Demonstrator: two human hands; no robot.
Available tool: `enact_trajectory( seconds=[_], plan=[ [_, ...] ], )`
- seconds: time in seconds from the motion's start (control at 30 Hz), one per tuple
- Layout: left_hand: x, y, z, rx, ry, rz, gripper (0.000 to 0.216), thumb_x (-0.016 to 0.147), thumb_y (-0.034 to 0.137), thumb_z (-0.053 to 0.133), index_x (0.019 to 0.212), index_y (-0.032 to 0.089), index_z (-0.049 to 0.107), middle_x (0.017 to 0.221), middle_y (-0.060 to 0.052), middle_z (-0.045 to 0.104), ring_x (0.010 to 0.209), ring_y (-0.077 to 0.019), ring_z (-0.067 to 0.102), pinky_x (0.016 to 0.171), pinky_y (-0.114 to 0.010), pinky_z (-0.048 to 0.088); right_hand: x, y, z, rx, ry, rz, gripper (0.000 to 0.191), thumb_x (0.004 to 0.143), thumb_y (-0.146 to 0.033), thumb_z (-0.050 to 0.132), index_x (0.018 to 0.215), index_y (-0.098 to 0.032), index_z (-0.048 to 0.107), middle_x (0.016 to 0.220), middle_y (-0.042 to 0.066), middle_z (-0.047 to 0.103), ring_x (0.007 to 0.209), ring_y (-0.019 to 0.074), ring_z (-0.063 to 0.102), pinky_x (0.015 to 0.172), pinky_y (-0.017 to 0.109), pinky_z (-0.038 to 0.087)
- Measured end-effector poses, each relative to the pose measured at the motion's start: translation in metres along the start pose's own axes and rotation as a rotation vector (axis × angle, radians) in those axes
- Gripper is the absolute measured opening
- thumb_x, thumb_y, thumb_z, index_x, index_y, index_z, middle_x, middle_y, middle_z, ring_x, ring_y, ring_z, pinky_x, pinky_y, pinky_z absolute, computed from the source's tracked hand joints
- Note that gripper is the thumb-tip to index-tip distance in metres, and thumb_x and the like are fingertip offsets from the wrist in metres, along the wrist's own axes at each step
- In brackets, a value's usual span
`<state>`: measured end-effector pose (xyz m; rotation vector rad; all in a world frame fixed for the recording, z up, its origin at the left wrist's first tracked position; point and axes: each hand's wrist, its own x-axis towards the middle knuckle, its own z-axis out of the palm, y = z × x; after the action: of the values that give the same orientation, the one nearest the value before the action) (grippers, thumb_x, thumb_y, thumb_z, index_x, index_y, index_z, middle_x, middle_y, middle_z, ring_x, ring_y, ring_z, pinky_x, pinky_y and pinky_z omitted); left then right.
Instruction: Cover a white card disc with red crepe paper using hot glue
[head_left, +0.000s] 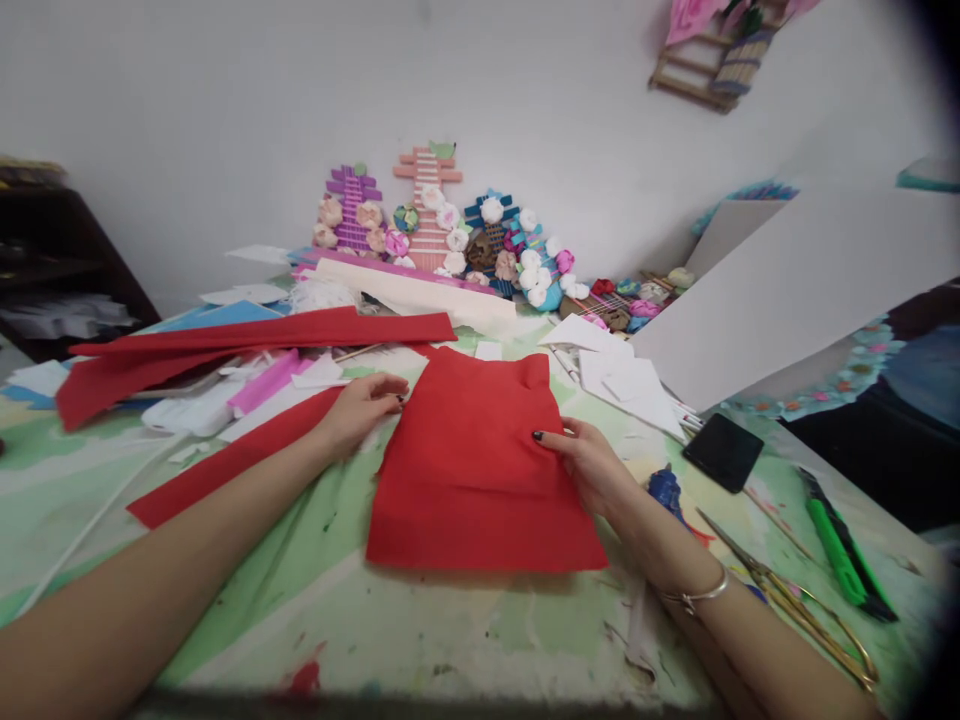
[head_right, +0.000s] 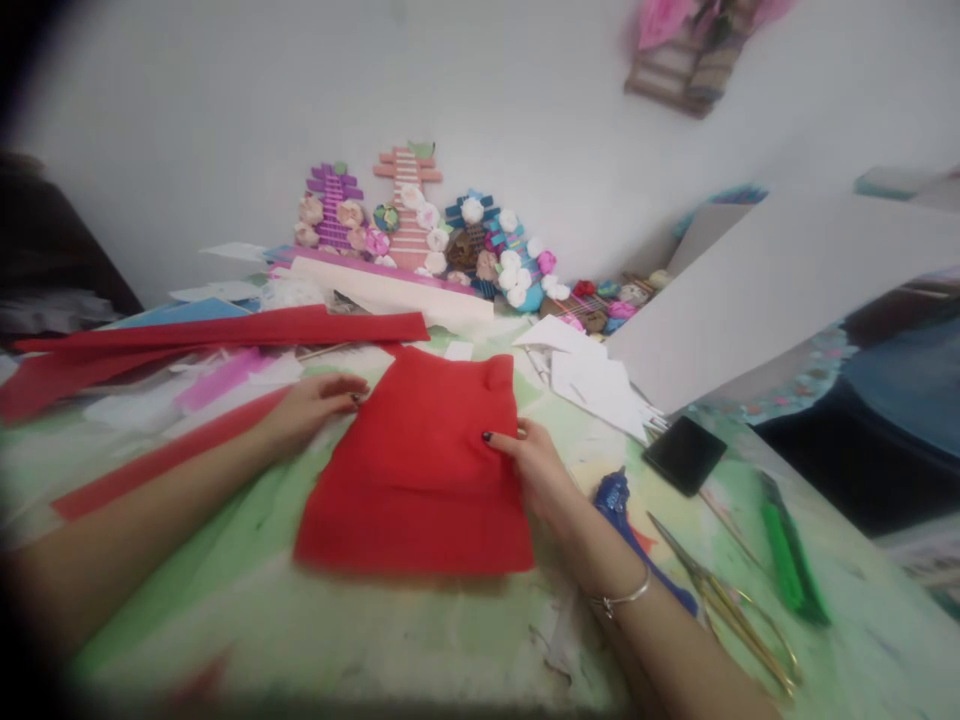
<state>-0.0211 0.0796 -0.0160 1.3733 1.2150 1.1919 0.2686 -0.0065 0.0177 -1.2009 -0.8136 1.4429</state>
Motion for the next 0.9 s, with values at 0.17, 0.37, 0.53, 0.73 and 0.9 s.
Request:
enact_trajectory(
  seconds=[0.17, 0.37, 0.53, 0.73, 0.9],
  plan=[
    [0.006, 0.000, 0.005, 0.141, 0.063, 0.025, 0.041, 0.066, 0.042, 0.057, 0.097, 0.013, 0.059, 0.082, -0.006, 0.065, 0.068, -0.0183, 0.063, 0.067, -0.033, 0.052, -0.005, -0.004, 0.003, 0.088, -0.036, -0.057, 0.046, 0.058, -0.012, 0.077, 0.099, -0.020, 0.057, 0.083, 0.003, 0.073, 0.071, 0.0212, 0.070, 0.065, 0.032, 0.056],
    [0.036, 0.052, 0.010, 0.351, 0.190, 0.249, 0.036, 0.067, 0.039, 0.063, 0.096, 0.017, 0.060, 0.110, -0.011, 0.061, 0.101, -0.0280, 0.056, 0.091, -0.040, 0.043, -0.015, -0.016, 0.001, 0.115, -0.196, -0.065, 0.045, 0.062, -0.011, 0.073, 0.104, -0.017, 0.059, 0.089, 0.005, 0.074, 0.072, 0.0194, 0.070, 0.071, 0.031, 0.055],
    [0.059, 0.108, 0.043, 0.472, -0.070, 0.235, 0.028, 0.067, 0.044, 0.066, 0.080, 0.018, 0.067, 0.100, -0.009, 0.066, 0.103, -0.0287, 0.056, 0.088, -0.035, 0.043, -0.020, -0.018, -0.001, 0.083, -0.365, -0.004, 0.045, 0.064, -0.013, 0.074, 0.108, -0.017, 0.062, 0.094, 0.006, 0.074, 0.077, 0.0181, 0.070, 0.073, 0.028, 0.054],
    [0.064, 0.095, 0.061, 0.513, -0.391, -0.139, 0.038, 0.050, 0.046, 0.080, 0.065, 0.013, 0.067, 0.069, -0.009, 0.065, 0.060, -0.0208, 0.058, 0.054, -0.029, 0.044, -0.018, -0.016, -0.006, 0.111, -0.323, 0.061, 0.019, 0.068, -0.022, 0.076, 0.084, -0.015, 0.069, 0.075, 0.003, 0.073, 0.066, 0.0132, 0.068, 0.062, 0.021, 0.051],
    [0.064, 0.073, 0.043, 0.384, -0.423, -0.233, 0.042, 0.054, 0.050, 0.079, 0.071, 0.015, 0.064, 0.064, -0.003, 0.058, 0.054, -0.0145, 0.053, 0.049, -0.024, 0.040, -0.020, -0.026, -0.014, 0.106, -0.416, 0.083, 0.028, 0.068, -0.024, 0.078, 0.090, -0.012, 0.067, 0.080, 0.005, 0.074, 0.074, 0.0163, 0.069, 0.072, 0.026, 0.053]
  ],
)
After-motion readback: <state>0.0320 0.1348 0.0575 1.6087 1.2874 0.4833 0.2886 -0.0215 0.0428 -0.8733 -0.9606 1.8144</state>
